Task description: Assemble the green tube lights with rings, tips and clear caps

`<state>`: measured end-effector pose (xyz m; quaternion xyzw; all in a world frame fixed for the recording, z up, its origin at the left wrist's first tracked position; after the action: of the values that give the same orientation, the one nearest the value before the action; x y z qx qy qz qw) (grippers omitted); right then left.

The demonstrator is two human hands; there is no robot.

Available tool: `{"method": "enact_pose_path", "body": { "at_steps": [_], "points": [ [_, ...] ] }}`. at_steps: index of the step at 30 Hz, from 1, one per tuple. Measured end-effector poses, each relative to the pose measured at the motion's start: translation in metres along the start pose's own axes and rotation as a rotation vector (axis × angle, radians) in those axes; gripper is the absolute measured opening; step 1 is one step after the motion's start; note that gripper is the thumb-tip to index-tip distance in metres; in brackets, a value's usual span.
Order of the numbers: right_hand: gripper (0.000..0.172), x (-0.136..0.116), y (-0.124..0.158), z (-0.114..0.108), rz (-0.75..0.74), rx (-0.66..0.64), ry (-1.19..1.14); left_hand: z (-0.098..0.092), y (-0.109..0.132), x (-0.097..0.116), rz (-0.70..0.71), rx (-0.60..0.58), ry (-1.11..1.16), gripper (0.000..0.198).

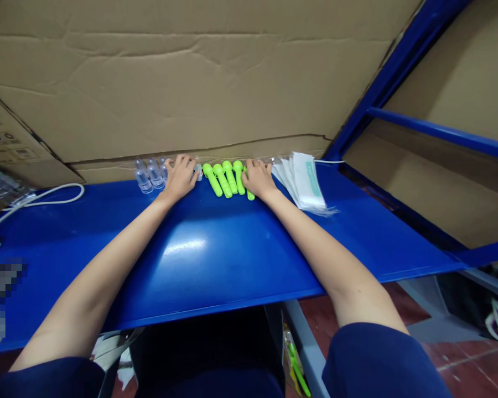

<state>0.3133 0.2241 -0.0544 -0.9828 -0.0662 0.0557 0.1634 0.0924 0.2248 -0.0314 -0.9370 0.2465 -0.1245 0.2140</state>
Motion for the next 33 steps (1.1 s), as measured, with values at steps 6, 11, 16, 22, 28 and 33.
{"method": "enact_pose_path", "body": {
  "at_steps": [6, 11, 16, 22, 28, 33],
  "points": [
    [0.042, 0.003, -0.002, 0.001, 0.044, -0.017, 0.012, -0.003, 0.003, 0.003, 0.04, -0.005, -0.009, 0.03],
    [0.049, 0.005, -0.002, 0.004, 0.083, -0.049, -0.003, -0.007, 0.019, 0.009, 0.129, 0.015, -0.039, 0.034],
    [0.055, 0.005, 0.001, 0.008, 0.153, -0.113, -0.007, -0.019, 0.037, 0.016, 0.225, 0.026, -0.137, 0.035],
    [0.048, 0.003, 0.003, 0.003, 0.181, -0.106, 0.011, -0.028, 0.057, 0.005, 0.217, 0.198, 0.027, 0.05],
    [0.048, 0.009, 0.005, 0.001, 0.249, -0.162, -0.036, -0.032, 0.07, -0.02, 0.004, 0.405, 0.432, 0.048],
    [0.045, 0.009, 0.01, -0.007, 0.303, -0.099, -0.111, -0.02, 0.07, -0.044, -0.15, 0.502, 0.699, 0.049]
  ]
}}
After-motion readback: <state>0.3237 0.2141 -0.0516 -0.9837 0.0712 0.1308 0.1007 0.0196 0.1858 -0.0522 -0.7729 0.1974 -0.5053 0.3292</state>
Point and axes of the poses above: each hand's wrist, its own y-axis away from the middle knuckle, its own z-axis out of the palm, x = y × z, the point moved 7 cm from there along -y, towards the middle knuckle, and after that the axes turned 3 degrees about -x, right-handed, at the moved point
